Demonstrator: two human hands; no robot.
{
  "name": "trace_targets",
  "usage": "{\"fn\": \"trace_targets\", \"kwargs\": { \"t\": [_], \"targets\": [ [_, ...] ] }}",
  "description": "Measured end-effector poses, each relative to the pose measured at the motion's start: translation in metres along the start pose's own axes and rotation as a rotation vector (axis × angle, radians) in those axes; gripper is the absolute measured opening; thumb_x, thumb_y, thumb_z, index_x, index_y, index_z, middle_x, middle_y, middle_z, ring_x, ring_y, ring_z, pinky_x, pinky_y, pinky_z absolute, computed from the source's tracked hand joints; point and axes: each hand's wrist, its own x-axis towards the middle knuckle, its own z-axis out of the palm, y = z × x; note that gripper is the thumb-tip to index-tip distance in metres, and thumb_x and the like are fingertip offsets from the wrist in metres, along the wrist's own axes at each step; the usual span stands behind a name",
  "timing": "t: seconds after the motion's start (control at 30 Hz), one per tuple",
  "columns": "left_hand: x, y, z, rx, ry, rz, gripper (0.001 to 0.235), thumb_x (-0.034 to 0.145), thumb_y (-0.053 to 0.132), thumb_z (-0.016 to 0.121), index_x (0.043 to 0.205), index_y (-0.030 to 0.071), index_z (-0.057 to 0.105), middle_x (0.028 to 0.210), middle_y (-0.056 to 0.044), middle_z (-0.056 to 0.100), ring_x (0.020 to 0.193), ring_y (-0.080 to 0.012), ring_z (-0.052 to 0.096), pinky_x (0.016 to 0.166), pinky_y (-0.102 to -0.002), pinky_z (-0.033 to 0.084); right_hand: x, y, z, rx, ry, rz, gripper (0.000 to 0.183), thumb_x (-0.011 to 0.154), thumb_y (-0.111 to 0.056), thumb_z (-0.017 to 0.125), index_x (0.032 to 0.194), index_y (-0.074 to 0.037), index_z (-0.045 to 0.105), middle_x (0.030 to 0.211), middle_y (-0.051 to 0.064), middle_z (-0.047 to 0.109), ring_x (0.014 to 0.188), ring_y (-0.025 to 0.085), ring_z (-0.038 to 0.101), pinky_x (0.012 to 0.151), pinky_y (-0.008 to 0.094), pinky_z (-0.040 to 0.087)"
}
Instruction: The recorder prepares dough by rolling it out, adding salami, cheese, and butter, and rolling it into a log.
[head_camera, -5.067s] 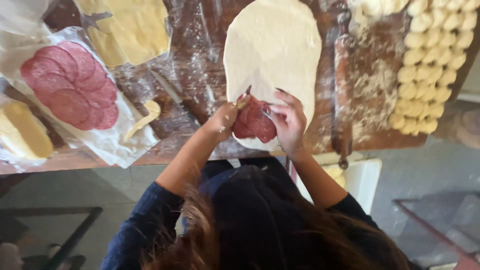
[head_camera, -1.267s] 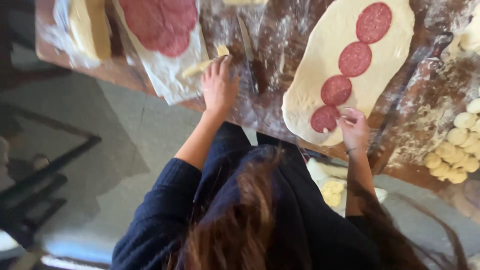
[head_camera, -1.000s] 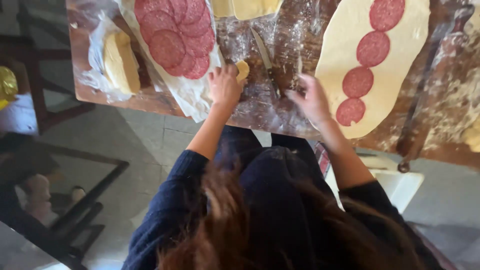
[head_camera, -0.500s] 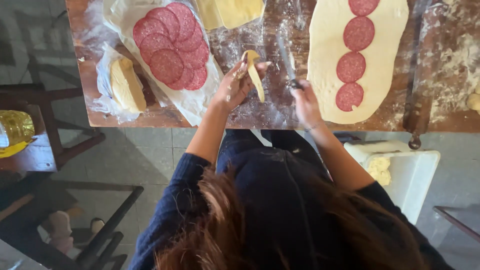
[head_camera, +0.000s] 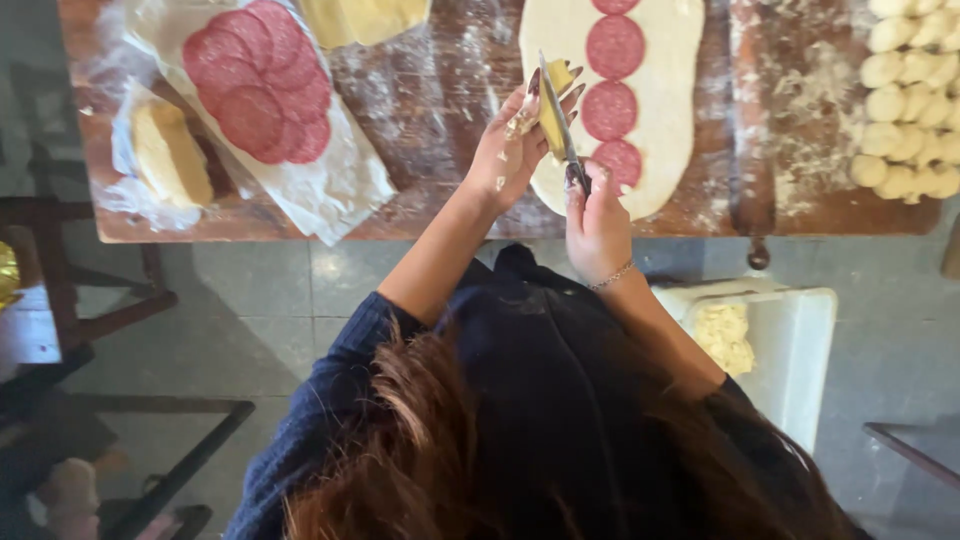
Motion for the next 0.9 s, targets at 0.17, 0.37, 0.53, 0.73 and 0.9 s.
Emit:
{"fn": "trace_targets", "kwargs": {
  "t": [0.17, 0.37, 0.53, 0.73, 0.9],
  "targets": [
    [0.001, -0.062, 0.038, 0.07, 0.003, 0.079, 0.041, 0.111, 0.023, 0.05, 0.149, 0.006, 0.047, 0.145, -0.015, 0.061, 0.138, -0.027, 0.057, 0.114, -0.044, 0.046, -0.019, 0.039, -0.04, -0.217, 0.023, -0.039, 0.025, 0.109, -0.015, 0.052, 0.13, -0.001, 0.051, 0.101, 0.024, 0.071, 0.084, 0.046, 0.068, 0.07, 0.054, 0.053],
    [-0.006, -0.111, 0.045, 0.256, -0.005, 0.254, 0.04, 0.113, 0.015, 0.057, 0.15, 0.0, 0.053, 0.14, -0.013, 0.065, 0.132, -0.0229, 0.063, 0.11, -0.04, 0.053, -0.035, 0.073, -0.07, -0.351, -0.108, 0.105, 0.022, 0.107, -0.017, 0.055, 0.116, 0.003, 0.051, 0.083, 0.027, 0.069, 0.07, 0.047, 0.066, 0.061, 0.058, 0.049],
    [-0.019, -0.099, 0.053, 0.153, 0.176, 0.079, 0.039, 0.11, 0.02, 0.05, 0.143, 0.0, 0.053, 0.13, -0.02, 0.07, 0.12, -0.0285, 0.069, 0.1, -0.042, 0.059, -0.039, 0.101, -0.093, 0.236, -0.417, 0.137, 0.025, 0.111, -0.028, 0.049, 0.118, -0.004, 0.055, 0.067, 0.005, 0.052, 0.053, 0.026, 0.054, 0.046, 0.04, 0.044],
    [-0.014, -0.077, 0.052, 0.109, 0.096, -0.079, 0.043, 0.111, 0.02, 0.048, 0.144, -0.007, 0.047, 0.129, -0.022, 0.068, 0.115, -0.0304, 0.07, 0.104, -0.044, 0.057, 0.0, 0.092, -0.128, 1.73, -0.408, 0.285, 0.029, 0.12, -0.02, 0.061, 0.107, 0.005, 0.054, 0.073, 0.009, 0.062, 0.057, 0.016, 0.062, 0.048, 0.027, 0.05],
    [0.005, -0.049, 0.068, 0.186, 0.034, -0.293, 0.045, 0.106, 0.018, 0.05, 0.141, -0.01, 0.047, 0.126, -0.025, 0.067, 0.112, -0.033, 0.072, 0.099, -0.046, 0.06, 0.068, 0.129, -0.103, 0.671, -0.167, -0.029, 0.034, 0.099, 0.012, 0.066, 0.11, -0.008, 0.04, 0.129, 0.014, 0.065, 0.12, 0.02, 0.066, 0.089, 0.03, 0.059]
  ]
}}
